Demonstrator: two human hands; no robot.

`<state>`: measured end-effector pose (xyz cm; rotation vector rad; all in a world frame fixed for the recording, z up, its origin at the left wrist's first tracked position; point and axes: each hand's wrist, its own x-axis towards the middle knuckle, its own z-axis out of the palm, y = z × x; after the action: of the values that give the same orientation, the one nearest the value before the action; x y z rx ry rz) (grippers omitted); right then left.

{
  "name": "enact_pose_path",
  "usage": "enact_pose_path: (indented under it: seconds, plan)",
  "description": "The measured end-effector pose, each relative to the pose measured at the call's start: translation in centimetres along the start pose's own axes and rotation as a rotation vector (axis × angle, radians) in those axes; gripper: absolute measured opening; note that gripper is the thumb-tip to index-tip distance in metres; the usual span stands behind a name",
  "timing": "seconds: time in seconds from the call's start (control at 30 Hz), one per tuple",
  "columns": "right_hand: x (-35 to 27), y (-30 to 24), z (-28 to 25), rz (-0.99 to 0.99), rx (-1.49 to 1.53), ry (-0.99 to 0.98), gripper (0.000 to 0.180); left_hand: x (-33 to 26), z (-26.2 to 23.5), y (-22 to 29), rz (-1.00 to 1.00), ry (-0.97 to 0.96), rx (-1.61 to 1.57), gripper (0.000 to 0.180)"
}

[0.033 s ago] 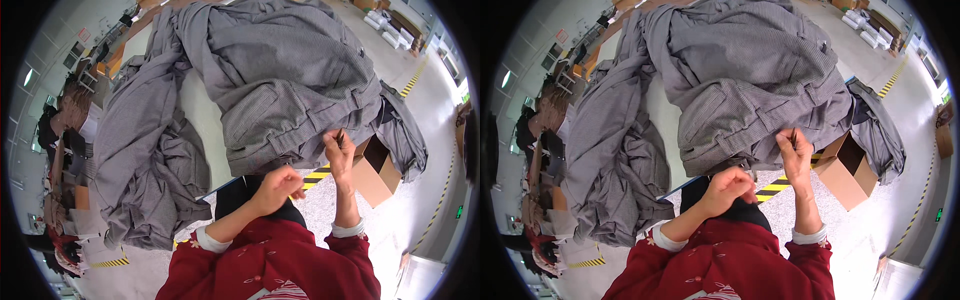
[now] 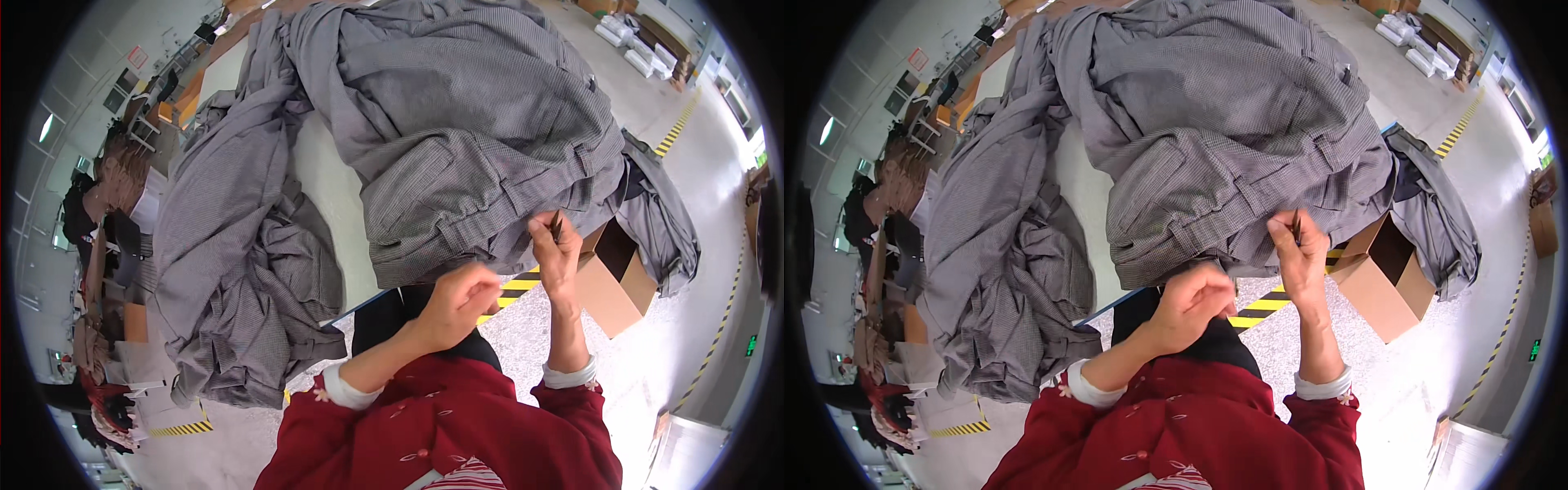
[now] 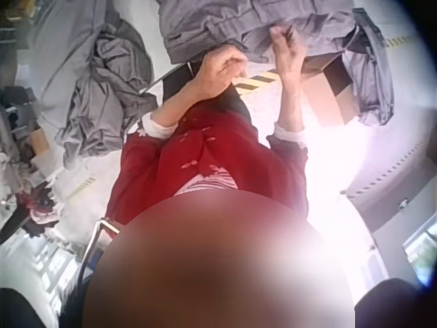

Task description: Trimming loose threads and inspecting grey trousers in a garment factory setting.

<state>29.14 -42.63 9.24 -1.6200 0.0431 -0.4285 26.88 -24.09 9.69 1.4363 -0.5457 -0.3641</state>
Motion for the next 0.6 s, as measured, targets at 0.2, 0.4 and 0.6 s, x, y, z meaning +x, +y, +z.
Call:
enact_pose_path:
  seconds: [0.2,0.4,0.6]
  plan:
    - [-0.8,-2.5,-0.1,-0.292,-0.425,-0.055,0.009,7.7,0.7,2.7,0.619,0.121,0.968,0.021]
    - [-0.9,-2.6,-0.8,-0.387,-0.495,-0.157,0.017,7.9,0.3,1.4,0.642,0.099,0.964,0.016]
    - [-1.5,-2.4,-1.4,-0.234,-0.589,-0.045,0.030,7.6,-0.5,0.0,0.648,0.219,0.771,0.016]
